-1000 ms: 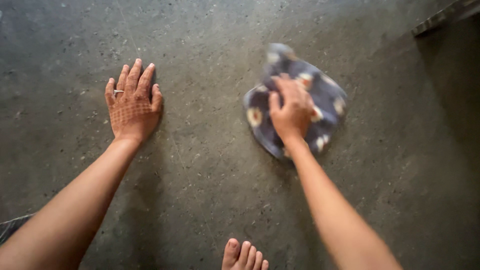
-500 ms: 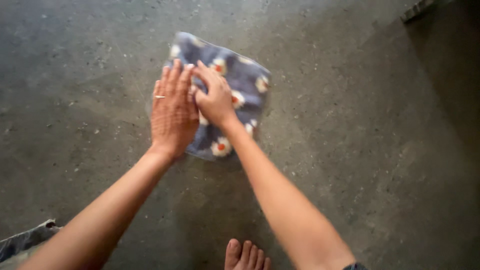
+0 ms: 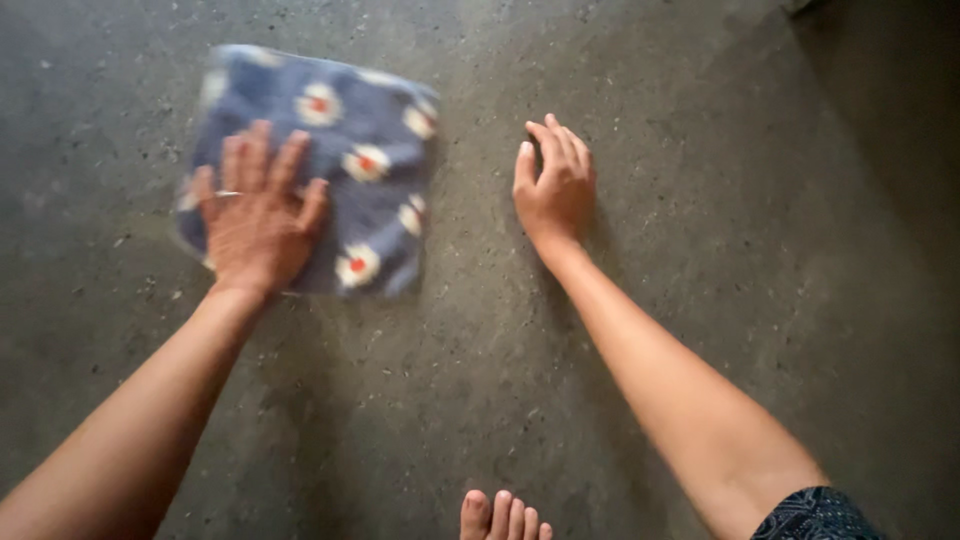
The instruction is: The person wipes a section of the floor using a cloth and by hand, then uses the same cloth to wipe the legs of a chair.
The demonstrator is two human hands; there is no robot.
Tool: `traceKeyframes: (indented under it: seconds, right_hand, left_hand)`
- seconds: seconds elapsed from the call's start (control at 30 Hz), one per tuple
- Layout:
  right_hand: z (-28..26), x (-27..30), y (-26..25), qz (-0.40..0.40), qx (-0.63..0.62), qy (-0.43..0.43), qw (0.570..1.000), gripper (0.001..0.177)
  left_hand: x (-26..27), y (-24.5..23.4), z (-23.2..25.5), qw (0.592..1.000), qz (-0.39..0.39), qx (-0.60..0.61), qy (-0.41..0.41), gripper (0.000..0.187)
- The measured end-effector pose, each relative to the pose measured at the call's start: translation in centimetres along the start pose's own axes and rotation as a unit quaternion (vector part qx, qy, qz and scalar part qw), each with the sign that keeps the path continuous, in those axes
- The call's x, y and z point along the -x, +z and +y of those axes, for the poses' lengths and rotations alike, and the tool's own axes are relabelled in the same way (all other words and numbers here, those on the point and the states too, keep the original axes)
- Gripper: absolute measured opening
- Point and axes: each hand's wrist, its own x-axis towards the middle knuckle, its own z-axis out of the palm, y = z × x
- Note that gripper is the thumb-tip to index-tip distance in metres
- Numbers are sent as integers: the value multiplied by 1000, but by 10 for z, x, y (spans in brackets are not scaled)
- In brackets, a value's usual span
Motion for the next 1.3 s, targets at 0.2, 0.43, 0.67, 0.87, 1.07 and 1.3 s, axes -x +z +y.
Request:
traceKeyframes:
  seconds: [0.2,0.43,0.67,0.87,1.07,1.3]
  right_hand:
    - [-20,0,-4,-5,88,-24,996,37]
    - [-24,0,-7,-22,120,-39,992,42]
    - [-27,0,-6,-20,127,-36,991,45]
    - [-25,-1,-6,-31,133,-33,990,48]
    - [-26,-1,-6,-28,146,-42,988,48]
    - [-27,0,-8,-35,147,-48,987,48]
  left_hand:
    - [19,16,4,991,65,23,-117,67]
    - [57,14,40,971,0,-19,239,68]
    - [-13,7,10,964,-31,-31,261,66]
    - [-22,24,18,994,40,11,-105,66]
    - [14,15,47,995,-6,-4,101,85]
    - [8,-1,33,945,-105,-74,300,77]
